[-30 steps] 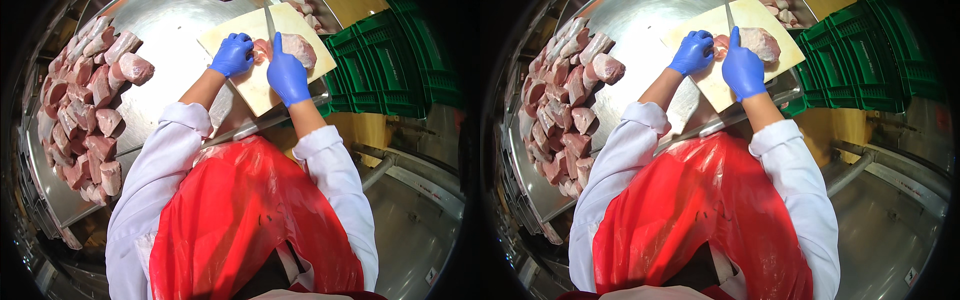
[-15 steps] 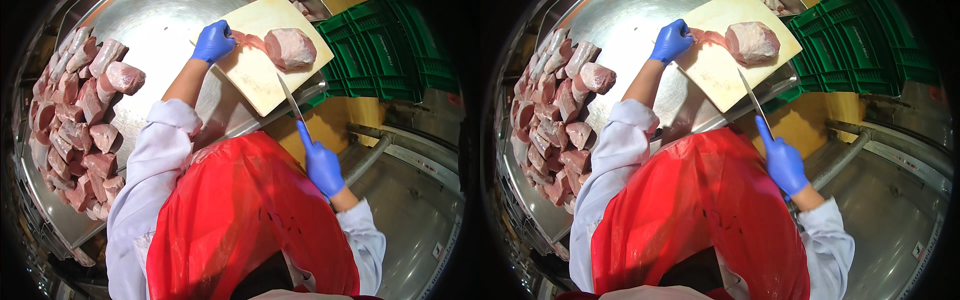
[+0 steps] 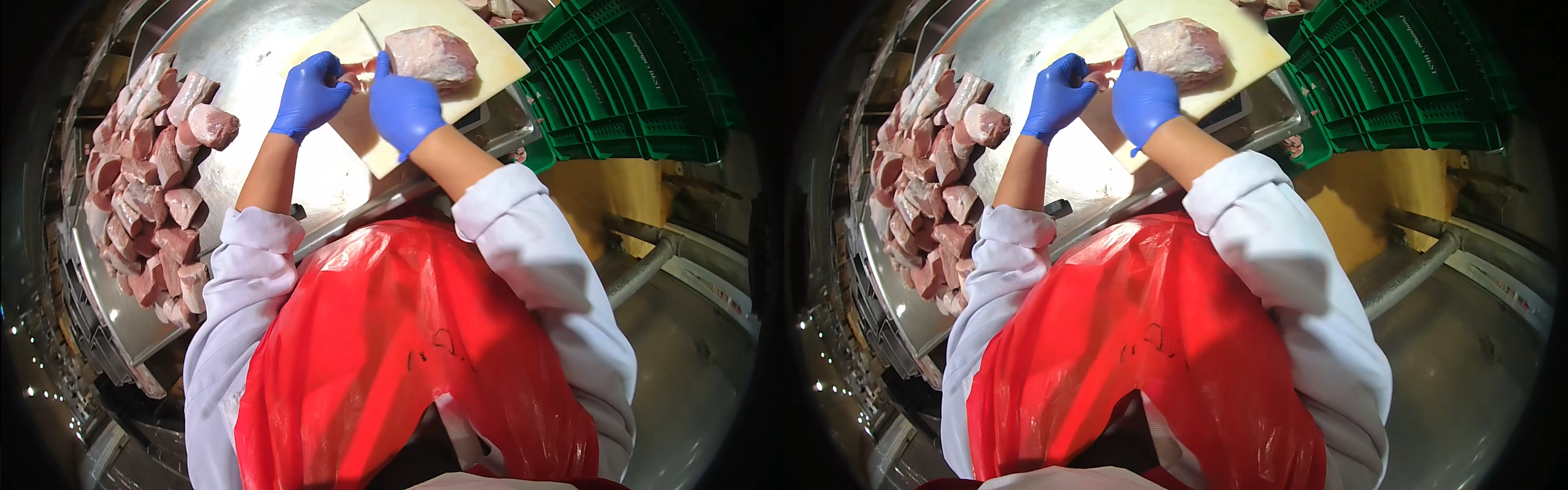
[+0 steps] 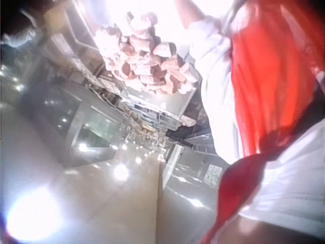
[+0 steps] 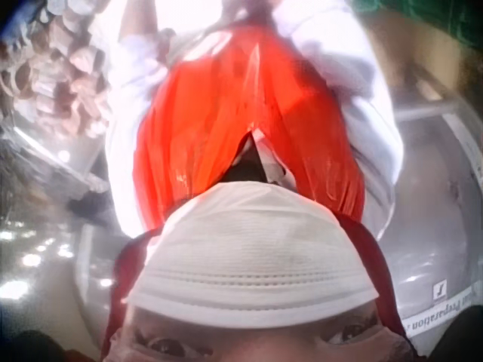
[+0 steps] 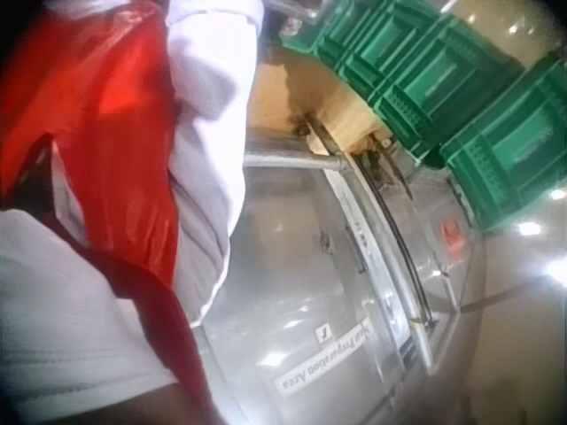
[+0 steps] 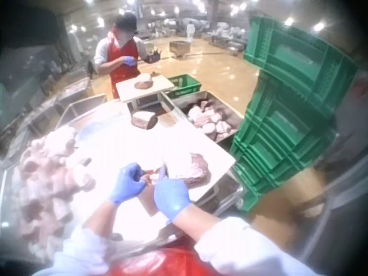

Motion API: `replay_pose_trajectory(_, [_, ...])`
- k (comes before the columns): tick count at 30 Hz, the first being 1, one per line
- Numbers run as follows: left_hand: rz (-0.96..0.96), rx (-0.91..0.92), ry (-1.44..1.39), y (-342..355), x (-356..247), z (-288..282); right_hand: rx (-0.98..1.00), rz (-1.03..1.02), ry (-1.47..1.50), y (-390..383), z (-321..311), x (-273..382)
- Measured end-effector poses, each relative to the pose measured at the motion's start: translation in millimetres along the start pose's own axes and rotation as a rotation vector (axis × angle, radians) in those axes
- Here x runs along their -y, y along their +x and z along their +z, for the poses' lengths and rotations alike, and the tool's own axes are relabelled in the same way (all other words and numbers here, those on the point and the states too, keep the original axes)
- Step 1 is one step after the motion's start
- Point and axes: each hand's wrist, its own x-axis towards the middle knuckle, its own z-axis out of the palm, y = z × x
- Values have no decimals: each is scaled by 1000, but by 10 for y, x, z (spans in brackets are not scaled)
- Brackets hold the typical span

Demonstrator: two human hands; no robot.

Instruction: The person cuts large pieces of raw meat into smaller portions using a knife on a cutting board. The cut pieces are placed into a green crate while the person continues to trim and portion additional meat.

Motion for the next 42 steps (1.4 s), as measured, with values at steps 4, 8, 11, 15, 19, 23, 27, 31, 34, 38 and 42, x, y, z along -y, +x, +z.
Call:
replay_pose_trajectory(4, [-142,-95,-78,-119,-64,-143,88,-128,25,-494,100,-228])
replay_pose_trajectory(8, [-23,-249,-475,-368,-800,-365,149,-260,72,-1169,-313,-758])
replay_pose_trajectory(11, [1,-102,-294,-236,-1391,-431,79,-298,158,-1352,-430,-1182])
replay_pose_trajectory(15, [128,-32,-435,209,-2309,86,-144,-294,309,-1391,-502,-1815])
replay_pose_trajectory(19, [21,17,-250,786,-2618,800,-64,-146,455,-1477,-586,-2178])
replay_pose_trajectory(23, [118,126,5,1333,-2250,1565,-115,-44,599,-1574,-122,-2564])
replay_pose_trajectory(27, [83,110,-20,1516,-1923,1353,-109,99,900,-1803,54,-2889])
replay_pose_trajectory(31, [-128,76,-9,1601,-861,622,-113,196,998,-1881,-50,-2973])
replay_pose_trajectory(34, [-255,-1,-215,1393,203,153,-150,137,1119,-1720,-51,-2932])
replay_pose_trajectory(38, [-406,-213,-486,1023,203,372,-206,14,1417,-1191,16,-2691])
replay_pose_trajectory(42, [-529,-340,-552,716,473,807,-138,-116,1631,-271,35,-2285])
